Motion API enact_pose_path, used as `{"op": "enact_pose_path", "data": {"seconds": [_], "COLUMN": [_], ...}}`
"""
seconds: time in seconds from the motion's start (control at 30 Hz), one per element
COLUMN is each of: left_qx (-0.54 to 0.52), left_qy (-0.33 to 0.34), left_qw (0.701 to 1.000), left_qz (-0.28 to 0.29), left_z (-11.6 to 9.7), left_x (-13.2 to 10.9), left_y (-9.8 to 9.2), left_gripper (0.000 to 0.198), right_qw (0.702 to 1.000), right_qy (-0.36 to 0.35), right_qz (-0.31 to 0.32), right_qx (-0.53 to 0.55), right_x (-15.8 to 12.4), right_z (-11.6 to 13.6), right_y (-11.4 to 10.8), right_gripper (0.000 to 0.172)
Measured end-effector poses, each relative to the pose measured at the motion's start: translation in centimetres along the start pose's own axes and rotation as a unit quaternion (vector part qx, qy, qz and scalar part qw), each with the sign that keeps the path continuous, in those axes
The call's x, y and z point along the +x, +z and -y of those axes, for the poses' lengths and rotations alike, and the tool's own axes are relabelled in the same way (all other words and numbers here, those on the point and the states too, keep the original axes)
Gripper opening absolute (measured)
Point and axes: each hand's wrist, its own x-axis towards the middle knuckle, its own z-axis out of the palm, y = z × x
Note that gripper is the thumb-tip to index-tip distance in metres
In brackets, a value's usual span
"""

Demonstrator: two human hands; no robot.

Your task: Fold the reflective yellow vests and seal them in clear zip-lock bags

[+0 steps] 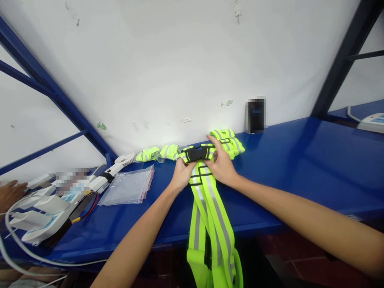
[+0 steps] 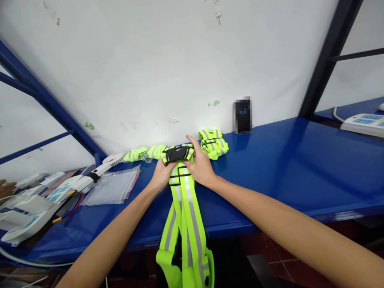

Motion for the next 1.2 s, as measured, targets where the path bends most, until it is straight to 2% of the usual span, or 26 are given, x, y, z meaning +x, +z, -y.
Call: {"op": "enact_pose_path", "data": {"seconds": [0.2, 0.33, 0.43, 0.5, 0.7, 0.87, 1.03, 1.2], "left_qx": [0.002, -0.056, -0.105, -0.108, -0.080, -0.098, -0.161, -0.200], "left_qy": [0.022, -0.049, -0.109, -0.121, -0.112, -0.113, -0.147, -0.171], "left_qw": [0.999, 0.996, 0.988, 0.987, 0.990, 0.988, 0.974, 0.962], "left_qz": [0.030, 0.047, 0.033, 0.019, -0.005, -0.031, -0.061, -0.074], "left_z": [0.0, -0.2, -0.3, -0.3, -0.2, -0.1, -0.2, -0.8], "left_x": [0.0, -0.4, -0.6, -0.6, -0.3, -0.3, -0.6, -0.8], "left_y": [0.2, 0.0, 0.0, 0.0, -0.4, -0.5, 0.1, 0.2], "left_gripper": [0.031, 0.037, 0.042, 0.045, 0.043, 0.047, 0.043, 0.029], "right_qw": [0.996, 0.990, 0.993, 0.995, 0.990, 0.986, 0.985, 0.987], "right_qy": [-0.081, -0.137, -0.113, -0.093, -0.065, -0.033, -0.029, -0.030], "right_qz": [0.013, 0.034, 0.037, 0.043, 0.126, 0.157, 0.130, 0.100], "right_qx": [-0.045, -0.028, -0.013, -0.009, -0.002, 0.036, 0.114, 0.123], "right_x": [-0.4, -0.5, -0.5, -0.4, 0.0, 0.4, 0.6, 0.4], "right_z": [-0.2, 0.0, 0.3, 0.5, 0.8, 0.5, 1.1, 1.0], "right_y": [-0.3, -0.1, 0.0, -0.1, -0.8, -0.9, -0.5, -0.4], "right_gripper": [0.067, 0.049, 0.046, 0.041, 0.039, 0.037, 0.038, 0.038]}}
